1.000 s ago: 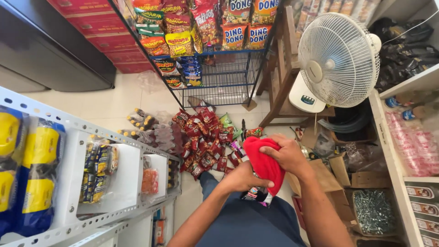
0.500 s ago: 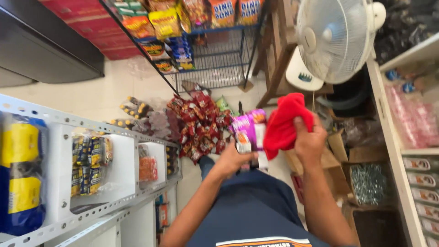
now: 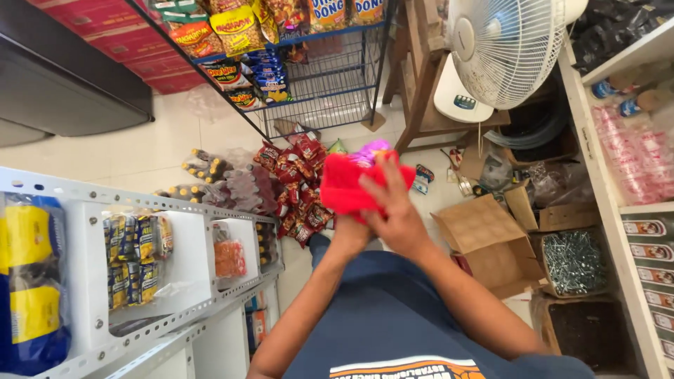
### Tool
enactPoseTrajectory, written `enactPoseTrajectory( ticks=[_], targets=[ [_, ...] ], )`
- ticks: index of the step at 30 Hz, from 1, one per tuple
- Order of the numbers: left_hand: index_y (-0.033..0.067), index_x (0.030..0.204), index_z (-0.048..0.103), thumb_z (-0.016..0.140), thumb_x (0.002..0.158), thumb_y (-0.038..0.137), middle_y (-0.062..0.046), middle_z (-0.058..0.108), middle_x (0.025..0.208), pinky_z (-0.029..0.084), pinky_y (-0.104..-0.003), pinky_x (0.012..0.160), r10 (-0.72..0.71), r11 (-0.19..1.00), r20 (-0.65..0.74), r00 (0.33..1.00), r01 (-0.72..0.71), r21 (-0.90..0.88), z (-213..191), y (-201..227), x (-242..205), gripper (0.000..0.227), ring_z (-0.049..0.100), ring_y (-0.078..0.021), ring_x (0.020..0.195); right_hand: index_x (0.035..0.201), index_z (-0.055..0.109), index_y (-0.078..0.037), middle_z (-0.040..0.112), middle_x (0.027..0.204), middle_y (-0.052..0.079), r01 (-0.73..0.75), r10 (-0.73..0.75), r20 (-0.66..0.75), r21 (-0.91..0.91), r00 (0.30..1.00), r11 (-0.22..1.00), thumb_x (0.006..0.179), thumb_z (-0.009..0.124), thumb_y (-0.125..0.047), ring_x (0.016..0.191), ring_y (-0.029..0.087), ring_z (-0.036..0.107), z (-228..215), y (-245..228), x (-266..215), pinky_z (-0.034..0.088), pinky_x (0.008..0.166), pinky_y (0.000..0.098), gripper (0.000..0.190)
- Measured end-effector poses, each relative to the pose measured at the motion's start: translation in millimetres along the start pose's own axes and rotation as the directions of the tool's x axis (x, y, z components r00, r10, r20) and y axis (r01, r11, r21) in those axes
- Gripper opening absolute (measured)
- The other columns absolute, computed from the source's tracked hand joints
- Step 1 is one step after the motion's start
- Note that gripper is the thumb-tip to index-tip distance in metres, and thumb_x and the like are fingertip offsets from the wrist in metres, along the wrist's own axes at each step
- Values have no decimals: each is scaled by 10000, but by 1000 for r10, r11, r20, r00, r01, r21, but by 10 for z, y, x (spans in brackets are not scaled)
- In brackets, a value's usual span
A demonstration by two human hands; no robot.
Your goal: The person wipes the surface of various snack packets with a red cloth. They pick up packets from a pile on the floor, wipe them, and place them on a wire rack. The person handles multiple snack packets one by one.
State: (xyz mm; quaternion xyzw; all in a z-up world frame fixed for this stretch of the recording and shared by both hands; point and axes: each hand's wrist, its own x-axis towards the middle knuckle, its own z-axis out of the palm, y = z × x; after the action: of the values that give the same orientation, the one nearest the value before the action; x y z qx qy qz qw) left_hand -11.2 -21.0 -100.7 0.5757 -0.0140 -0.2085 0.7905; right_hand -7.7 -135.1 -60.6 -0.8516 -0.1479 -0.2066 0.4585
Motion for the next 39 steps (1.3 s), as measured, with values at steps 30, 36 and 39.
enactPoseTrajectory(
  ticks=[30,36,39],
  targets=[
    [84,1040,568,669,981,369,-113,565,653,494,-296,344,-185,866,-540,821,-123,-484,-40,847,246,308,549,-199,423,1347,657,-145,704,1237,141,-466,483,-50,189,874,864,1074,526,-307,1213,256,637,53,498,173,464,1058,435,343],
    [64,1069,609,860,806,191,-93,667,799,574,-326,439,-154,914,-662,734,-149,-378,-133,557,524,384,633,-185,545,1428,627,-127,627,1393,206,-362,358,-136,-1,924,932,1003,590,-107,1328,344,556,172,131,-28,432,1132,457,426],
    [122,1123,584,880,797,206,-113,694,920,642,-375,627,-83,811,-583,808,-285,-511,-401,128,954,447,732,-272,724,1535,469,-47,233,1668,260,15,-16,22,56,1000,998,1057,444,-82,1510,402,299,366,-145,-119,313,1222,480,479]
  ],
)
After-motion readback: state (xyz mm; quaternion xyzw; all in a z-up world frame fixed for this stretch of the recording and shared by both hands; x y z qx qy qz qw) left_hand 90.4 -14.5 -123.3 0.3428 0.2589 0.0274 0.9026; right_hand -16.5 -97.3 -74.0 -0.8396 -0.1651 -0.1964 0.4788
